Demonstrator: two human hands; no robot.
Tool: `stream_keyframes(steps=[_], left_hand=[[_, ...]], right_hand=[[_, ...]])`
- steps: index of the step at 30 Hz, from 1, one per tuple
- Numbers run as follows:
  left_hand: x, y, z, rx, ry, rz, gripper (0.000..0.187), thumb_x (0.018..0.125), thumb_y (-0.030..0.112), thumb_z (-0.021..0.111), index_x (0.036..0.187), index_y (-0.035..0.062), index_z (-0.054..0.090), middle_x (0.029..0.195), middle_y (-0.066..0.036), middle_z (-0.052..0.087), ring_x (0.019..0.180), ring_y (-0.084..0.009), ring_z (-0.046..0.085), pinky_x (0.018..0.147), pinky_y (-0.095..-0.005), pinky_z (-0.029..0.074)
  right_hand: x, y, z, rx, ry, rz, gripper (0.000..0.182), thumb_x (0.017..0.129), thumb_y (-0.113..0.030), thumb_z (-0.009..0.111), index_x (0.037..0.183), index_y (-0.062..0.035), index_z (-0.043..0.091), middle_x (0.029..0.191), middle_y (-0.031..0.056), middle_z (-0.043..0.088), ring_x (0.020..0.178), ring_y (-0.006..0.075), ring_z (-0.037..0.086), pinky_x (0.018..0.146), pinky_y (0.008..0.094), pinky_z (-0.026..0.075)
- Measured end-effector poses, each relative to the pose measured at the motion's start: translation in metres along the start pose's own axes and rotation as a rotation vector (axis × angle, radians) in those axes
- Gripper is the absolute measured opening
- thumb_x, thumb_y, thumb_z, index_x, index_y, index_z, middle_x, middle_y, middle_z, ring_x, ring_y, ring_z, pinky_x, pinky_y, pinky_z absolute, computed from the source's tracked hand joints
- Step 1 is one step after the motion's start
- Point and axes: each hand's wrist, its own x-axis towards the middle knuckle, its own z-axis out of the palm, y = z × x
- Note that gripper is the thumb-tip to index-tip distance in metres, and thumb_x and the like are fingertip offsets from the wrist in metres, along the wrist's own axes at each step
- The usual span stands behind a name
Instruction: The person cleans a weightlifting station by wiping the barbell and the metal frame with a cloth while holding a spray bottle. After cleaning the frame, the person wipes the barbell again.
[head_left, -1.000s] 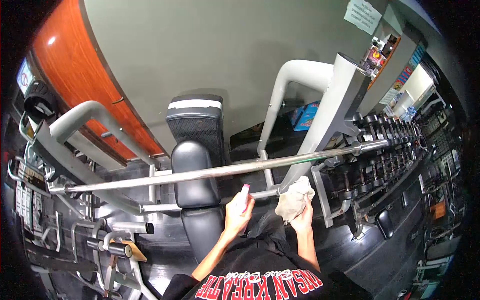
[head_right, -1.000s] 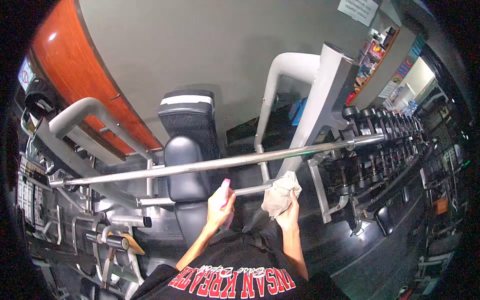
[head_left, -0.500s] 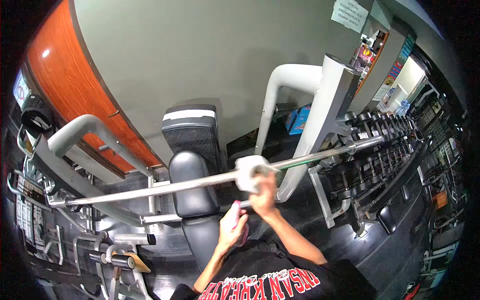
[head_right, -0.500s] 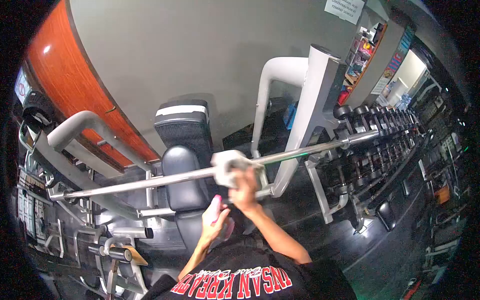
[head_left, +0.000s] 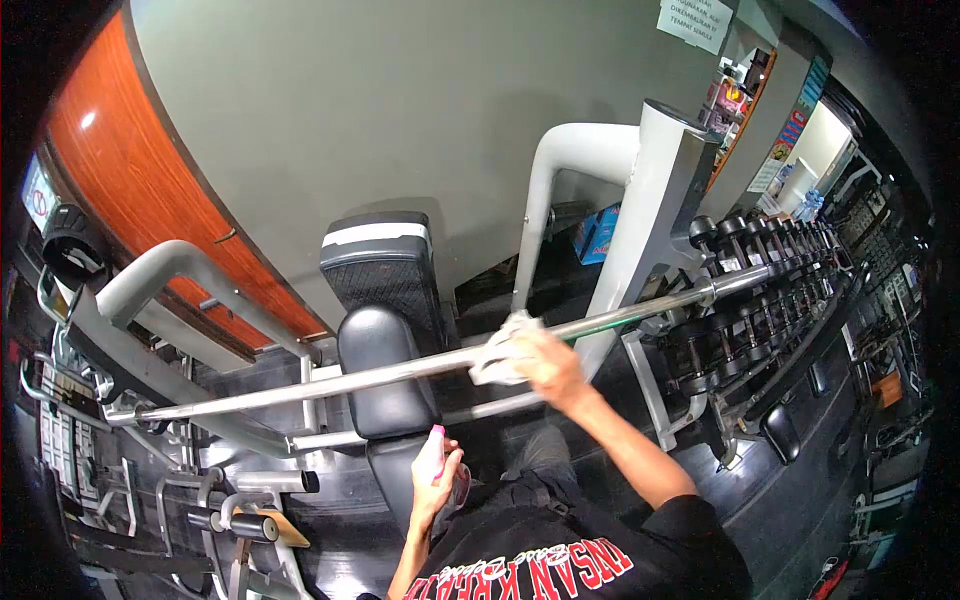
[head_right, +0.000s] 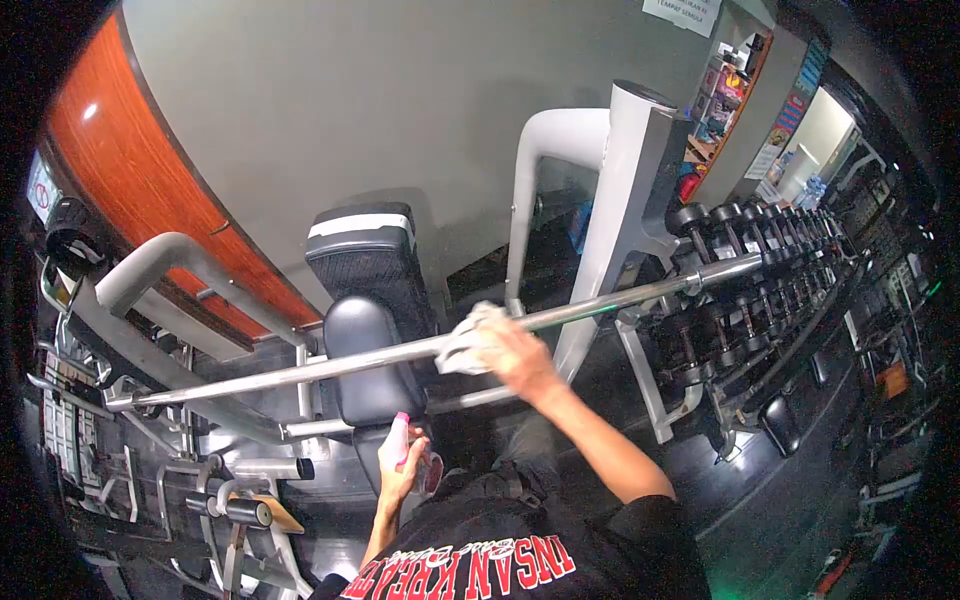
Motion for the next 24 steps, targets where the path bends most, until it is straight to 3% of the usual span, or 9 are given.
stream_keyframes(steps=[2, 3, 8, 11, 14, 16, 19, 22, 24], left_hand=[[0.003, -0.02, -0.004, 0.169, 0.026, 0.17, 0.02, 0.088, 0.005, 0.062, 0.105, -0.0038, 0.058, 0.084, -0.008, 0.062, 0.062, -0.0107, 0.058, 0.059, -0.0256, 0.049], [0.002, -0.019, -0.003, 0.164, 0.027, 0.169, 0.02, 0.088, 0.005, 0.062, 0.105, -0.0038, 0.058, 0.084, -0.008, 0.062, 0.062, -0.0107, 0.058, 0.059, -0.0256, 0.049], [0.002, 0.0, -0.001, -0.006, 0.11, 0.074, 0.02, 0.088, 0.005, 0.062, 0.106, -0.0036, 0.057, 0.084, -0.008, 0.061, 0.059, -0.0112, 0.058, 0.057, -0.026, 0.049], [0.003, 0.017, -0.001, 0.019, 0.177, 0.111, 0.024, 0.088, 0.004, 0.06, 0.11, -0.0046, 0.054, 0.083, -0.008, 0.061, 0.059, -0.0106, 0.057, 0.054, -0.0252, 0.049], [0.002, 0.019, -0.014, 0.097, 0.208, 0.197, 0.026, 0.091, 0.006, 0.058, 0.112, -0.0054, 0.049, 0.089, -0.01, 0.059, 0.058, -0.0112, 0.058, 0.052, -0.0247, 0.049], [0.0, 0.032, -0.018, 0.147, 0.262, 0.161, 0.02, 0.091, 0.003, 0.053, 0.109, -0.0043, 0.05, 0.088, -0.012, 0.06, 0.066, -0.0161, 0.062, 0.056, -0.0299, 0.053], [-0.002, 0.038, -0.027, 0.187, 0.237, 0.177, 0.019, 0.091, 0.004, 0.053, 0.108, -0.0043, 0.05, 0.084, -0.011, 0.061, 0.064, -0.0165, 0.062, 0.056, -0.0299, 0.052], [-0.003, 0.032, -0.028, 0.181, 0.259, 0.187, 0.018, 0.091, 0.006, 0.054, 0.106, -0.0034, 0.051, 0.084, -0.011, 0.061, 0.064, -0.0162, 0.062, 0.057, -0.0296, 0.052], [-0.004, 0.025, -0.03, 0.203, 0.245, 0.265, 0.034, 0.09, 0.002, 0.056, 0.122, -0.0043, 0.047, 0.088, -0.008, 0.058, 0.061, -0.0118, 0.058, 0.056, -0.0249, 0.05]], right_hand=[[-0.014, 0.022, -0.032, 0.059, 0.088, 0.356, 0.028, 0.074, -0.004, 0.063, 0.1, -0.0115, 0.07, 0.111, 0.0123, 0.064, 0.109, 0.0294, 0.059, 0.095, 0.0396, 0.049], [-0.03, 0.047, -0.045, -0.197, -0.004, 0.222, 0.034, 0.074, -0.001, 0.062, 0.106, -0.0099, 0.067, 0.115, 0.0124, 0.061, 0.109, 0.0321, 0.059, 0.093, 0.0409, 0.05], [-0.038, 0.04, -0.034, -0.143, 0.371, 0.689, 0.055, 0.07, 0.016, 0.045, 0.119, -0.0049, 0.06, 0.127, 0.0192, 0.055, 0.129, 0.0363, 0.043, 0.11, 0.0451, 0.034], [-0.021, -0.018, 0.031, -0.023, 0.277, 0.551, 0.059, 0.072, 0.015, 0.044, 0.129, 0.0, 0.053, 0.133, 0.0209, 0.051, 0.133, 0.0373, 0.038, 0.114, 0.0477, 0.023], [-0.007, -0.084, 0.069, 0.318, 0.181, 0.533, 0.046, 0.069, 0.017, 0.049, 0.106, -0.0058, 0.064, 0.135, 0.0165, 0.051, 0.134, 0.0364, 0.037, 0.113, 0.046, 0.029], [-0.009, -0.098, 0.07, 0.459, 0.09, 0.428, 0.047, 0.069, 0.015, 0.05, 0.109, -0.0059, 0.063, 0.136, 0.0163, 0.05, 0.133, 0.0347, 0.039, 0.11, 0.0424, 0.035], [-0.035, -0.105, 0.094, 0.652, -0.03, 0.587, 0.046, 0.075, 0.012, 0.051, 0.118, -0.0049, 0.059, 0.13, 0.0139, 0.056, 0.125, 0.0302, 0.05, 0.103, 0.0391, 0.042], [-0.054, -0.108, 0.134, 1.35, 0.125, 1.136, 0.034, 0.094, -0.009, 0.052, 0.127, -0.0035, 0.052, 0.113, 0.0059, 0.063, 0.103, 0.0157, 0.061, 0.089, 0.0309, 0.049], [-0.049, -0.102, 0.119, 1.849, 0.06, 1.418, 0.033, 0.097, -0.02, 0.052, 0.127, -0.0068, 0.053, 0.113, 0.0045, 0.063, 0.102, 0.0152, 0.061, 0.087, 0.0304, 0.05]])
